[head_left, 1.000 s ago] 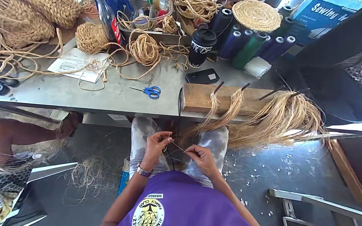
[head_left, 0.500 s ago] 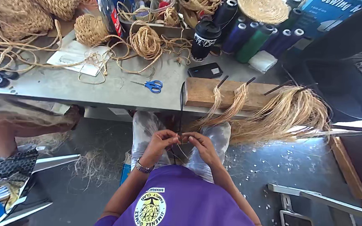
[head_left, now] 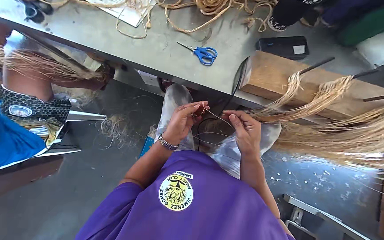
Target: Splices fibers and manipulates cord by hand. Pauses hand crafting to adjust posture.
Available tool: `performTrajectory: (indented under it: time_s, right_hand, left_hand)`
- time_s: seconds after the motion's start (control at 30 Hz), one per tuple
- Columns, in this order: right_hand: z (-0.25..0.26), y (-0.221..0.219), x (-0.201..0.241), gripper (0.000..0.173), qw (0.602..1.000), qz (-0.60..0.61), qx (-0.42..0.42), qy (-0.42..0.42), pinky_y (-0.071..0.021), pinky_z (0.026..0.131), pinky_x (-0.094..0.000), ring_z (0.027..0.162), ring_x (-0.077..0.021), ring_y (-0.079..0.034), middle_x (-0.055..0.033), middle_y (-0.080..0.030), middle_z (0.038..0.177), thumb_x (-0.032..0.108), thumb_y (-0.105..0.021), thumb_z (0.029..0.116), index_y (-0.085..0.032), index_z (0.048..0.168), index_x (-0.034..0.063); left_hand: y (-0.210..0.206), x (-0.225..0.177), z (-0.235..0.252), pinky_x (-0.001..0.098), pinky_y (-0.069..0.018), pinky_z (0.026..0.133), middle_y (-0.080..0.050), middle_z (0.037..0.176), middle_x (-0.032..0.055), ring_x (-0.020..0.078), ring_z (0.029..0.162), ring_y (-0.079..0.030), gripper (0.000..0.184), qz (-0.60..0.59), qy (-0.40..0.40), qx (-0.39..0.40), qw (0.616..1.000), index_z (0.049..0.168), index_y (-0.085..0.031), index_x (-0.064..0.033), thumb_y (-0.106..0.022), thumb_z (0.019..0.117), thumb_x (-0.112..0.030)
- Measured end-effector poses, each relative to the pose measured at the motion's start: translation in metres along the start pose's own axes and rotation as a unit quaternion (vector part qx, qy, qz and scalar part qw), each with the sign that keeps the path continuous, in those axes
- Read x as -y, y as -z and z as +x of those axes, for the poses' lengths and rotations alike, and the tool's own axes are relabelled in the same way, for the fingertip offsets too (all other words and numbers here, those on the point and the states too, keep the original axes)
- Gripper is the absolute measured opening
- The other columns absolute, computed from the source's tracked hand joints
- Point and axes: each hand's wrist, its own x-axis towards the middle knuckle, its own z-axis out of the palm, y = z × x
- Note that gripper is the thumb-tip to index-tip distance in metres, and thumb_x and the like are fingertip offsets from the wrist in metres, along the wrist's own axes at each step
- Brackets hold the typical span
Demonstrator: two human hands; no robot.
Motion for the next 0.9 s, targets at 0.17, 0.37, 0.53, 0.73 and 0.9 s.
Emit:
performTrajectory:
  time_s: [0.17,0.37,0.53,0.73,0.9]
  right_hand:
    - [0.016,0.008,0.009,0.021,0.994,-0.081,-0.007,0.079,-0.0570,0.089,-0.0243,0.097,-0.0081,-0.069,-0.0096,-0.073,0.105,0.010,-0.057,0.1024,-0.072,0.109,-0.0037]
    - [0.067,0.005,0.036,0.021,0.970,-0.147,-0.007,0.192,-0.0564,0.087,-0.0243,0.094,-0.0100,-0.069,-0.0135,-0.073,0.102,0.009,-0.058,0.1024,-0.073,0.107,-0.0044]
    - [0.137,-0.026,0.039,0.020,0.922,-0.270,-0.025,0.275,-0.0544,0.089,-0.0392,0.095,-0.0296,-0.070,-0.0177,-0.075,0.098,0.007,-0.059,0.1002,-0.076,0.103,-0.0027]
    - [0.176,-0.063,0.018,0.022,0.880,-0.385,0.049,0.273,-0.0551,0.087,-0.0562,0.105,-0.0442,-0.068,-0.0215,-0.075,0.101,-0.001,-0.055,0.0965,-0.075,0.106,-0.0029]
    - [0.176,-0.077,0.028,0.022,0.853,-0.457,0.047,0.247,-0.0544,0.078,-0.0563,0.094,-0.0476,-0.067,-0.0258,-0.070,0.091,-0.005,-0.057,0.0928,-0.073,0.108,-0.0046]
  left_hand:
    - [0.011,0.005,-0.002,0.0201,-0.0559,0.080,-0.074,0.108,0.0022,0.0033,0.085,-0.067,0.028,0.052,-0.058,0.047,0.996,0.118,-0.072,-0.0034,-0.049,0.1030,0.001]
    - [0.020,0.010,0.002,0.0201,-0.0571,0.076,-0.076,0.099,0.0021,0.0035,0.080,-0.068,0.024,0.077,-0.148,0.064,0.984,0.109,-0.076,-0.0032,-0.055,0.0993,0.003]
    - [0.020,0.001,0.003,0.0203,-0.0571,0.074,-0.075,0.094,0.0010,0.0036,0.077,-0.068,0.020,0.061,-0.153,0.029,0.986,0.103,-0.077,-0.0052,-0.059,0.0974,0.003]
    - [0.024,-0.013,0.004,0.0210,-0.0575,0.073,-0.075,0.091,0.0032,0.0055,0.075,-0.068,0.019,0.033,-0.165,-0.009,0.986,0.101,-0.077,-0.0038,-0.060,0.0957,0.004]
    - [0.025,-0.031,0.018,0.0249,-0.0593,0.075,-0.076,0.089,0.0063,0.0092,0.076,-0.070,0.022,-0.016,-0.184,-0.050,0.982,0.095,-0.077,-0.0010,-0.057,0.0920,0.009]
